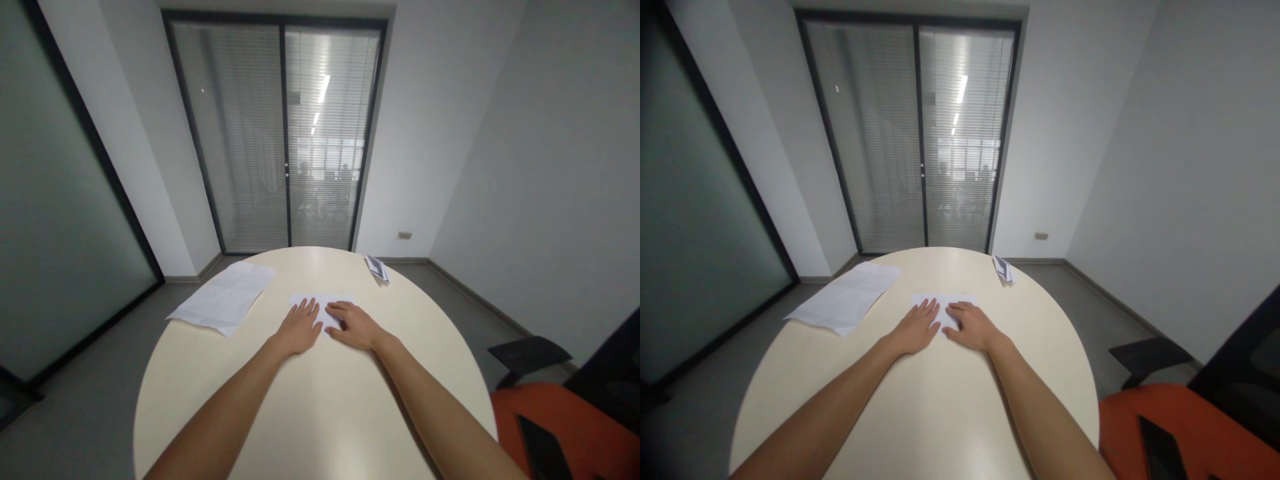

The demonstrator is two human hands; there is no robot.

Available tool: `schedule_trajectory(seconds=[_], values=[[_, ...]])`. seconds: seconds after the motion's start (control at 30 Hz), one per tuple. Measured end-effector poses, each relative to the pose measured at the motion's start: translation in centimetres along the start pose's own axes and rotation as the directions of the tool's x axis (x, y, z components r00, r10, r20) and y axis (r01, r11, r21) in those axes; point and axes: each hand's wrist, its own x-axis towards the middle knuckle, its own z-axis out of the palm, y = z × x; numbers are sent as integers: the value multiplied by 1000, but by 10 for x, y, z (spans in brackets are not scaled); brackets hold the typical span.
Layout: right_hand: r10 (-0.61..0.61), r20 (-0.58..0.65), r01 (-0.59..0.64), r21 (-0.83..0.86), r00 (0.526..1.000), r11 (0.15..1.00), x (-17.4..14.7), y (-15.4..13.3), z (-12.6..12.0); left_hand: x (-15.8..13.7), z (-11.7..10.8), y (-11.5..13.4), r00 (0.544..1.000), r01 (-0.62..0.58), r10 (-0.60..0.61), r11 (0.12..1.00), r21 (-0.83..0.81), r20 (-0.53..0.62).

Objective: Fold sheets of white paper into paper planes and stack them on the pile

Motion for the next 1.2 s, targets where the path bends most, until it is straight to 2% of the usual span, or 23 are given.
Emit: schedule_trajectory(seconds=[0.23,0.4,0.47,0.5,0.57,0.63,0.7,1.0,1.2], values=[[-16,0,16,-44,1000,999,2,-4,-4,0,-1,-6,988,151,-149,987,62,-39],[-12,1,12,-59,1000,998,1,-4,-3,0,-3,-14,935,343,-328,934,104,-139],[-16,-5,16,-74,1000,997,1,-3,-3,0,-4,-16,916,369,-346,925,92,-205],[-15,-13,14,-82,1000,997,1,-3,-3,0,-5,-16,919,344,-317,936,81,-236],[-13,-27,10,-93,1000,996,2,-3,-4,0,-6,-15,944,220,-198,974,56,-264],[-14,-37,10,-99,999,995,2,-3,-4,0,-5,-13,970,77,-69,997,28,-232],[-15,-45,11,-102,999,995,2,-2,-4,1,-2,-11,985,8,-9,1000,-3,-174],[-3,-77,1,-29,997,1000,-1,10,-2,1,-2,-11,997,-3,-1,999,-44,-78],[-25,-87,28,35,996,999,-2,6,0,-1,-6,-12,995,-75,71,996,-54,-70]])
